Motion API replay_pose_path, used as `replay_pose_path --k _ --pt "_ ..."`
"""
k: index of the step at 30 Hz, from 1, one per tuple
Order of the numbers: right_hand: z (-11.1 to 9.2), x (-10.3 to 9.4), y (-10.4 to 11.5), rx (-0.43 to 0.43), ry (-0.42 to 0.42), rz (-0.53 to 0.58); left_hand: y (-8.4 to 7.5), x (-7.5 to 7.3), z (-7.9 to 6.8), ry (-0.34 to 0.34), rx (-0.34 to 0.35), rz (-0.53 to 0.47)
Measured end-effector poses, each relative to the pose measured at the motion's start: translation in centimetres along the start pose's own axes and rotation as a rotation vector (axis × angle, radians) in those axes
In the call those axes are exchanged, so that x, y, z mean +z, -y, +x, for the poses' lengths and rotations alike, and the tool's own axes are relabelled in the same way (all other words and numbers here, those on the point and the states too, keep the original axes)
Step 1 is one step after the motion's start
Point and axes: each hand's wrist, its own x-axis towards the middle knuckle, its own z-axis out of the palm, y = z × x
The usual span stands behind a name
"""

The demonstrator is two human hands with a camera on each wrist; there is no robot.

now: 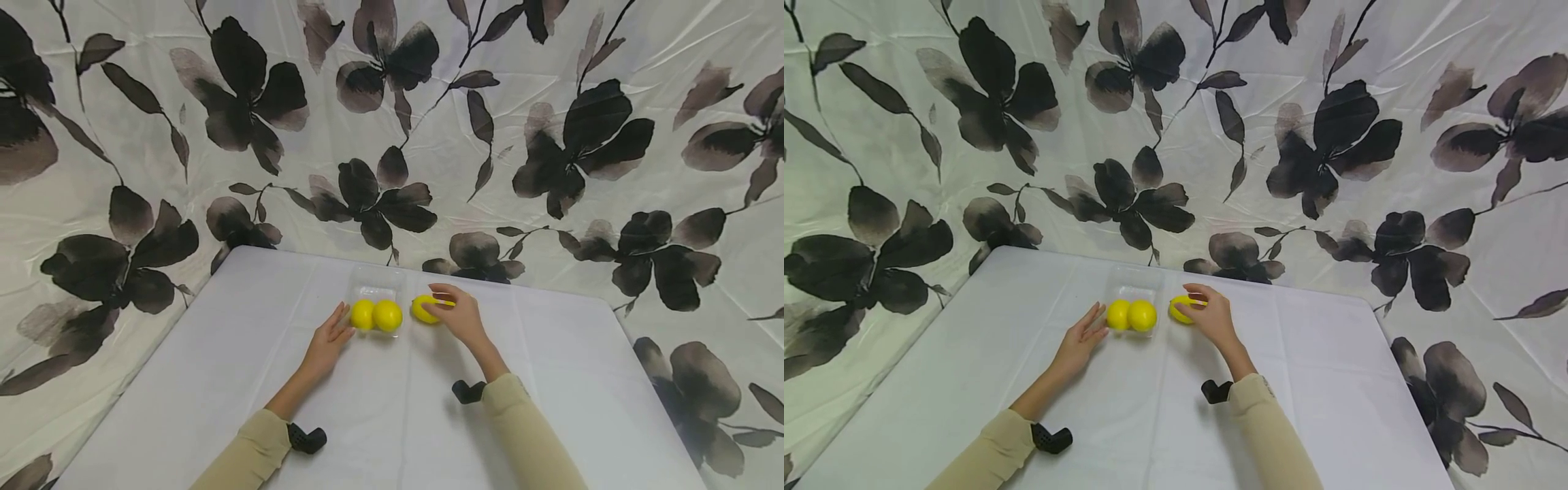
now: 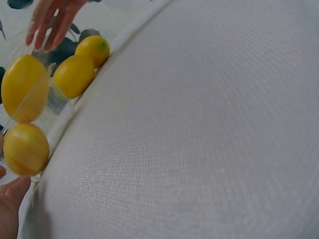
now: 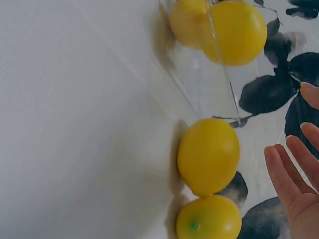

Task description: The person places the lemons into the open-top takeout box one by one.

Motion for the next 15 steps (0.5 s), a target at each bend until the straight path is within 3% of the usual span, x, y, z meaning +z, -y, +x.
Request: replay_pose_path --k 5,15 --pt "0.3 -1.0 -1.2 0.01 -0.034 -0.003 1.9 -0.2 0.8 -0.011 0.022 0.012" --pt "0.4 -3.4 -3.3 0.063 -0.084 -0.027 2.4 -0.1 0.6 -0.02 0.019 0.027"
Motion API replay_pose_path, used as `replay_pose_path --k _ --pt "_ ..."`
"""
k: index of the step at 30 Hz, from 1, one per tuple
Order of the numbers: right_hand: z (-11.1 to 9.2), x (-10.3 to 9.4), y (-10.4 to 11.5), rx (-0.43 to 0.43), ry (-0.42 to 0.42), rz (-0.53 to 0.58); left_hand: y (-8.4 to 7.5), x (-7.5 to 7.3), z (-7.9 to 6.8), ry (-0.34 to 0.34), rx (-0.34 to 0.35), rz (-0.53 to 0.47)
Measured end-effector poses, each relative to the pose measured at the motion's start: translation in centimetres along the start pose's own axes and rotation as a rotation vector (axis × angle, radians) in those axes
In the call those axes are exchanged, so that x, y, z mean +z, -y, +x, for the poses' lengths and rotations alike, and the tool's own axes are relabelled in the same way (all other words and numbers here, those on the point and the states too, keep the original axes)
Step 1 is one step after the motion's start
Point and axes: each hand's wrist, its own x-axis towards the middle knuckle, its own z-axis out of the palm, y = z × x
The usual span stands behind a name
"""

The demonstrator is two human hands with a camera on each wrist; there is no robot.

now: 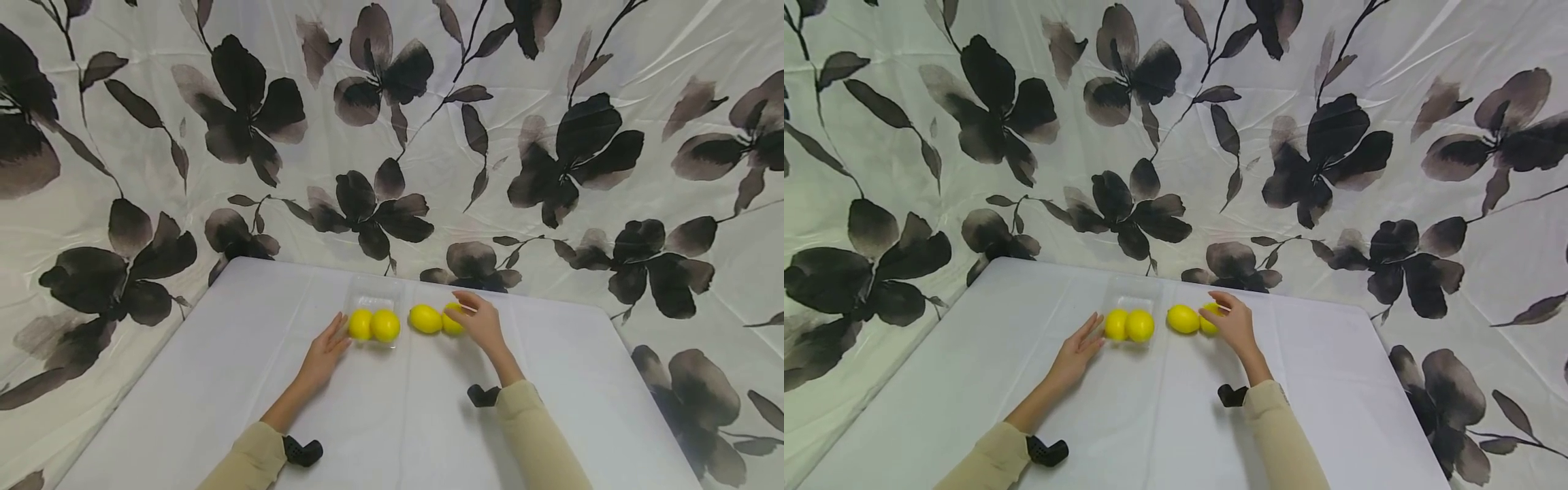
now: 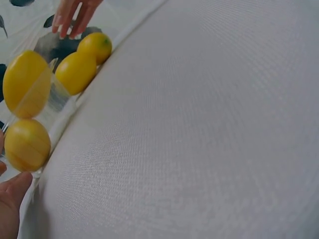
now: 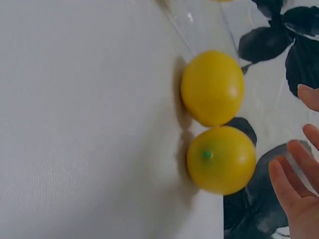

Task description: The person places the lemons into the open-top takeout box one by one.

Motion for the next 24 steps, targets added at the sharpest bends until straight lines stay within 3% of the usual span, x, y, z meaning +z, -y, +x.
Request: replay_pose_path --k 4,11,24 --pt "0.0 -0.4 -1.4 0.049 0.014 0.002 -0.3 -0.1 -0.3 0.011 -0.001 -0.022" --pt "-0.4 -0.2 -3.5 0.139 0.03 -0.039 -2.2 -0.3 -1.2 0.036 0.004 -0.042" --pt "0.0 0.6 -4.4 0.165 0.042 -0.062 -3.6 0.1 -1.4 0.023 -0.002 -0.04"
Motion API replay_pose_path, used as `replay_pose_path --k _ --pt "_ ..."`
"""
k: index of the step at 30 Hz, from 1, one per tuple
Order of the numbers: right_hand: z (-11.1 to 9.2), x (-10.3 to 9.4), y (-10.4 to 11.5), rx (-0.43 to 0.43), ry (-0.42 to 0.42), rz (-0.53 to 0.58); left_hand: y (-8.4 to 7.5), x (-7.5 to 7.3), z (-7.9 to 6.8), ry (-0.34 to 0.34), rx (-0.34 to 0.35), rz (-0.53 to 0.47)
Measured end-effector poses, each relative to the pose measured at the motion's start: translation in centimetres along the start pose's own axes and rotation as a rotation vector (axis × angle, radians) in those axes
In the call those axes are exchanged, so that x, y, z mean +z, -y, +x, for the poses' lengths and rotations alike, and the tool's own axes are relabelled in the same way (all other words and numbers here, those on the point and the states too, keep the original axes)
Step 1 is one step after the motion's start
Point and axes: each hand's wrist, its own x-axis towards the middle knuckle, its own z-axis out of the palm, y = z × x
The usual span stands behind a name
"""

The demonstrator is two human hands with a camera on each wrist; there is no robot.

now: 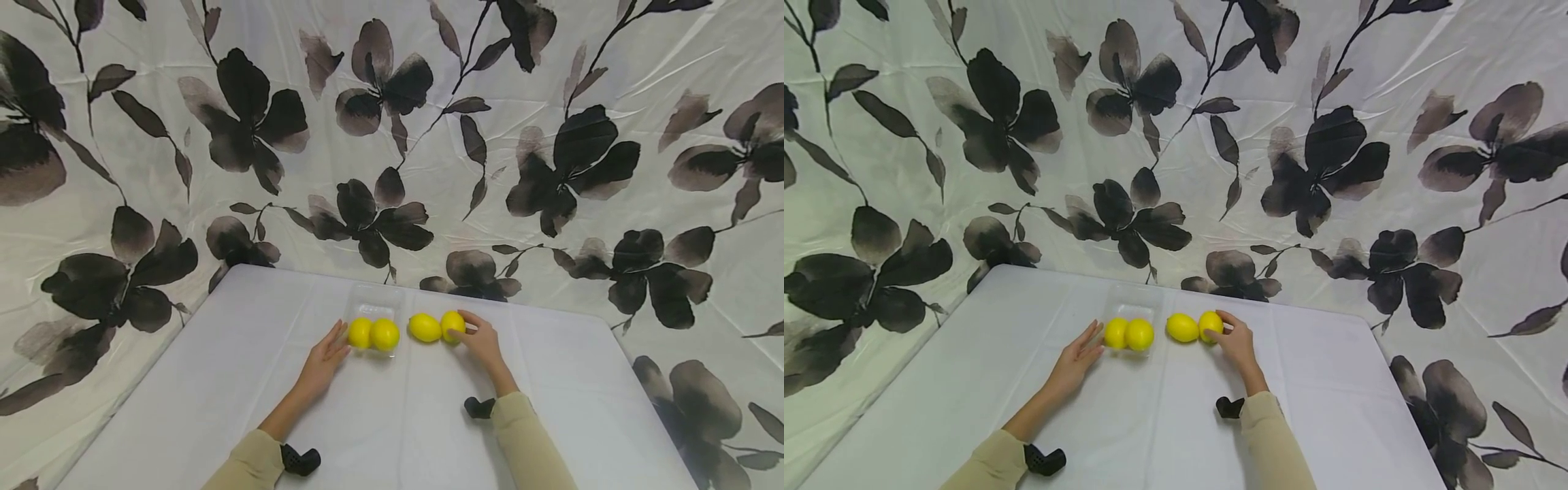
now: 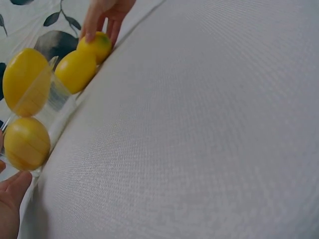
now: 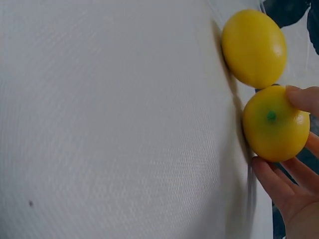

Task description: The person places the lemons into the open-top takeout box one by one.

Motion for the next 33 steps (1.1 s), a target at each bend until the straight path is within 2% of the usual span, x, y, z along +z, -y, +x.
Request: replay_pose_path --k 6,11,15,23,33 --pt "0.1 0.1 0.1 0.008 -0.045 0.016 0.7 0.0 0.1 0.003 0.016 -0.016" --pt "0.1 -0.2 0.7 0.011 -0.051 0.047 2.7 0.0 0.7 -0.013 0.021 -0.025" --pt "0.3 -0.3 1.7 -0.019 -0.042 0.07 3.9 -0.1 1.0 -0.022 0.036 -0.012" --pt "0.9 0.4 4.2 -0.057 -0.011 0.114 4.1 -0.2 1.1 -0.036 0.02 -0.007" --pt "1.4 2.5 7.6 -0.101 0.032 0.147 4.1 -0.1 1.3 -0.029 0.024 -0.019"
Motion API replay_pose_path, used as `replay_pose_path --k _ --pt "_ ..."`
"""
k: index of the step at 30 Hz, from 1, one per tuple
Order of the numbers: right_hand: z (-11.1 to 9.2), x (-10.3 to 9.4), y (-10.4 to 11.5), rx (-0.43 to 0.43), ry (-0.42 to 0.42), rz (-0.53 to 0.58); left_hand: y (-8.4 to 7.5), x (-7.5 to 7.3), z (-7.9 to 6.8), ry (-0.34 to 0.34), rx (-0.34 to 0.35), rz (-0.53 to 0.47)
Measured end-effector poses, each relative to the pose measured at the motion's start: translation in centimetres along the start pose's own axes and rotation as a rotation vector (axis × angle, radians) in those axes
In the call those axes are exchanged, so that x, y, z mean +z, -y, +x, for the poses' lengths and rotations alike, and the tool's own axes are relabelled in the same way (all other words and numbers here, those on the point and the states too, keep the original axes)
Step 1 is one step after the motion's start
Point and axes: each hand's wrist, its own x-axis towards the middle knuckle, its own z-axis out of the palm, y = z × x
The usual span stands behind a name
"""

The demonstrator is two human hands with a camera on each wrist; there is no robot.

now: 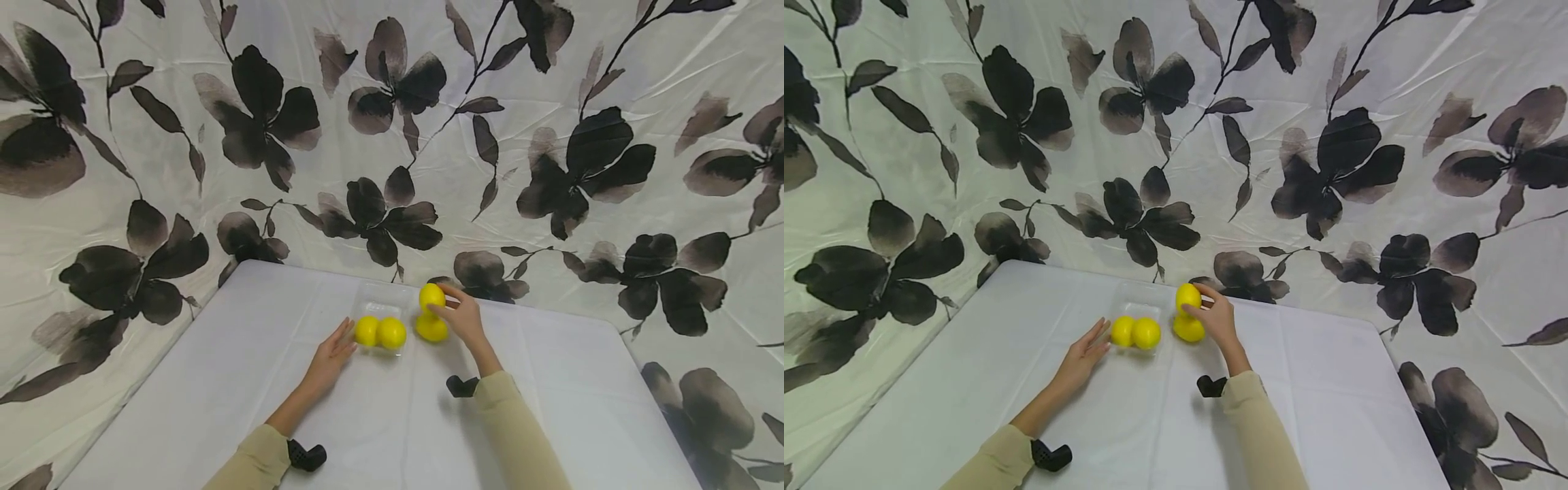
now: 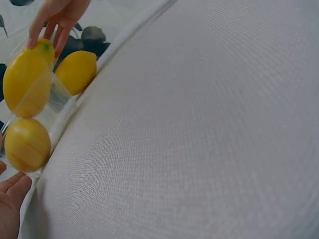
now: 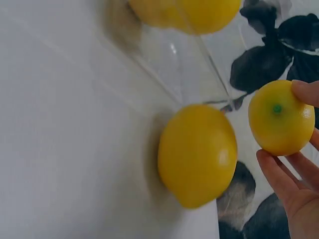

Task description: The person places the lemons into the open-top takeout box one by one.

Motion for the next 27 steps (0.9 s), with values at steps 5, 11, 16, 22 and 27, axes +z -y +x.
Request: replay_pose_path --k 5,11,16,22,27 --pt "0.6 1.9 1.2 -0.031 0.018 -0.004 -1.2 -0.2 -0.2 0.015 0.019 -0.01" --pt "1.0 5.2 2.3 -0.1 0.093 -0.02 -2.7 -0.3 -0.8 0.01 0.016 -0.016" --pt "0.9 7.0 2.7 -0.131 0.147 -0.003 -1.5 0.0 -0.8 0.012 0.016 -0.012" --pt "1.5 8.4 2.2 -0.118 0.174 -0.041 -0.1 0.2 -0.3 -0.005 0.021 -0.007" --pt "1.8 9.2 1.9 -0.104 0.185 -0.088 -0.3 0.1 -0.3 -0.008 0.031 0.017"
